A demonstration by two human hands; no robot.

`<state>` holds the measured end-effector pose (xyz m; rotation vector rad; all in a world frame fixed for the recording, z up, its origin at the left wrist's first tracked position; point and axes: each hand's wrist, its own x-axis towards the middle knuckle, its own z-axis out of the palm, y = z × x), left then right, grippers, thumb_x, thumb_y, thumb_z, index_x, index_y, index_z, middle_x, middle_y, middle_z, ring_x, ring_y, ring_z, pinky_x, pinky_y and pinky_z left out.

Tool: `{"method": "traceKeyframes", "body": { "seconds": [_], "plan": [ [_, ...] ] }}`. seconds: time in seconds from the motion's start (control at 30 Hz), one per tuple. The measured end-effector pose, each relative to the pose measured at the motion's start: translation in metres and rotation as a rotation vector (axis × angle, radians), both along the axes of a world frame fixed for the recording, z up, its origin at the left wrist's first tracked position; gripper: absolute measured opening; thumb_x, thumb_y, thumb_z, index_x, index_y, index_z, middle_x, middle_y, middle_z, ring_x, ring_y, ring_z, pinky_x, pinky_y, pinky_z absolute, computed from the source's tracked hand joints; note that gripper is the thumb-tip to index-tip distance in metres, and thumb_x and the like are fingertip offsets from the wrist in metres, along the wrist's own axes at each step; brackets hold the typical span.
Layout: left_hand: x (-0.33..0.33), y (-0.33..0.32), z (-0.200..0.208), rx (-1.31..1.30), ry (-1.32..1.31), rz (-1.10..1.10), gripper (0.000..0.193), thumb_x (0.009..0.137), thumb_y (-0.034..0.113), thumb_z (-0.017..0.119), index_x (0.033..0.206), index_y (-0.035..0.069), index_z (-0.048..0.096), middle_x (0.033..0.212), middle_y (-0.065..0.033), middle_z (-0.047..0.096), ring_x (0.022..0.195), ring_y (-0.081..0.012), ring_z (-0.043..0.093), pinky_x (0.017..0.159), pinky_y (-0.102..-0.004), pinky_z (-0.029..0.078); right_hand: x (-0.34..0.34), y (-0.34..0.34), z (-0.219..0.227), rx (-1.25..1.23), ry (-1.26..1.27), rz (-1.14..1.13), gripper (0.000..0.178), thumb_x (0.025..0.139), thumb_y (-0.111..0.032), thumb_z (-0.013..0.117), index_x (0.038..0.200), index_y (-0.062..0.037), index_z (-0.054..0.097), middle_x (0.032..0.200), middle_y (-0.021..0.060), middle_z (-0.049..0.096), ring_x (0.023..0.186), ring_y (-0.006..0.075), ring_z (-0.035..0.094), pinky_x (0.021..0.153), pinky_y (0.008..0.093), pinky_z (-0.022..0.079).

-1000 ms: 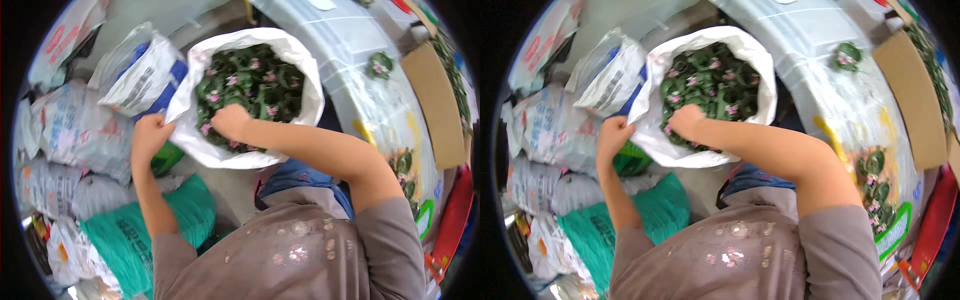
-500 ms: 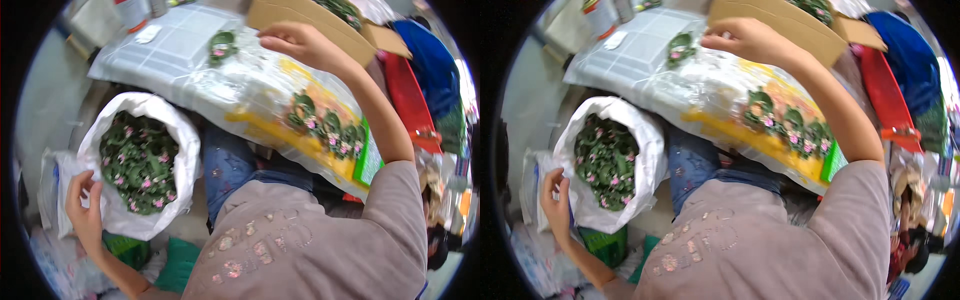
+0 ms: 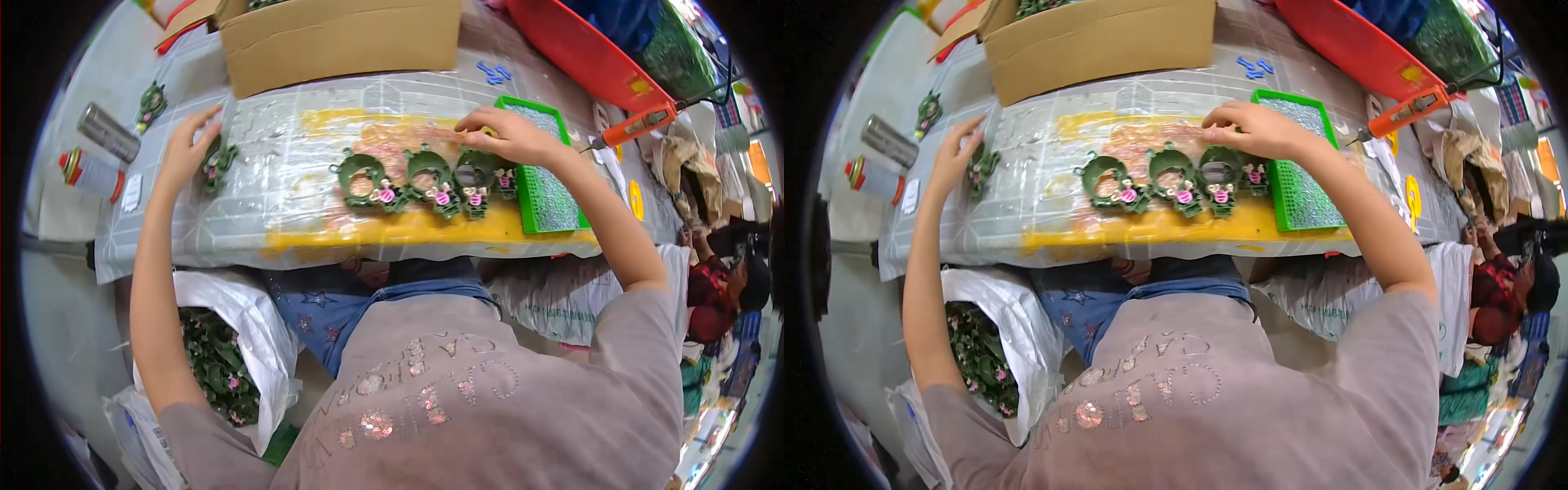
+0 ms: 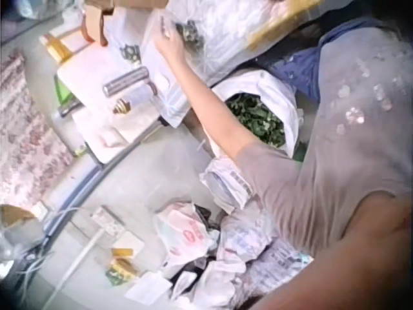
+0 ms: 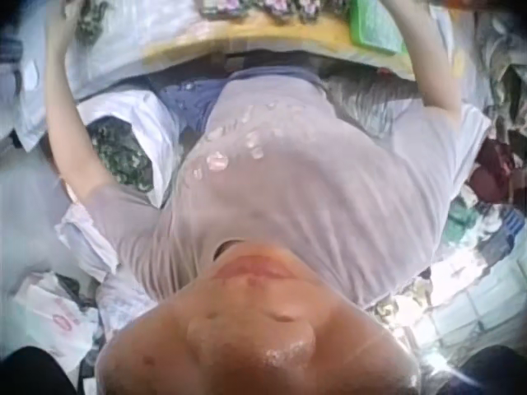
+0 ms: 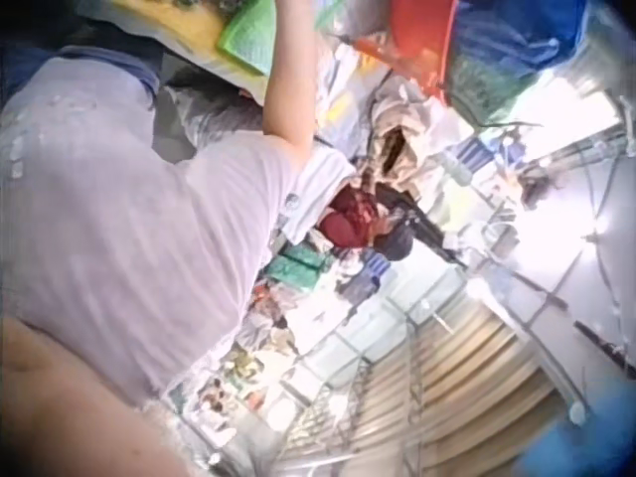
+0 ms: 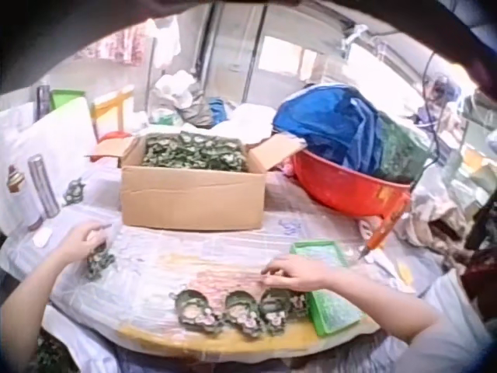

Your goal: The recorder is assembling small frog-themed toy components, attaching decorative flowers and screws using a pneumatic tool.

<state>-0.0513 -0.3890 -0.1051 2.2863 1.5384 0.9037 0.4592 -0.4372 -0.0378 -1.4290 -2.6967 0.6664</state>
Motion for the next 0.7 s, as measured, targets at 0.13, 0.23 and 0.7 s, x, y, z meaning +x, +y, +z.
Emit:
{"method": "traceKeyframes", "body": {
  "seconds": [0.13,0.23,0.7],
  "plan": [
    [0.017,-0.005,-0.012,-0.047,-0.004,0.08,0.023,0.09,0.024,0.062,0.097,0.002,0.066,0.079,-0.0068,0.052,0.069,-0.0168,0.05,0.065,-0.0286,0.041,0.01,0.001,-0.009,-0.004,-0.021,0.073,0.059,0.087,-0.062,0.048,0.112,-0.0103,0.058,0.103,0.0078,0.06,0.099,0.0252,0.056,0.085,0.0367,0.045],
    [0.037,-0.022,-0.018,-0.039,-0.095,0.209,0.025,0.089,0.023,0.063,0.08,0.0,0.062,0.071,-0.0033,0.054,0.065,-0.0122,0.049,0.061,-0.0265,0.04,0.017,0.01,-0.024,0.028,-0.056,0.191,0.064,0.083,-0.067,0.049,0.109,-0.0084,0.057,0.097,0.0075,0.058,0.094,0.0266,0.056,0.08,0.0384,0.046],
    [0.161,-0.085,0.0,-0.232,-0.414,-0.072,0.021,0.09,0.02,0.061,0.092,-0.001,0.062,0.084,-0.0084,0.061,0.073,-0.0147,0.057,0.067,-0.0264,0.044,-0.001,0.025,-0.036,-0.041,0.111,0.209,0.052,0.08,-0.058,0.058,0.09,-0.007,0.061,0.076,0.0085,0.062,0.068,0.0231,0.06,0.061,0.0341,0.045]
  ]
}}
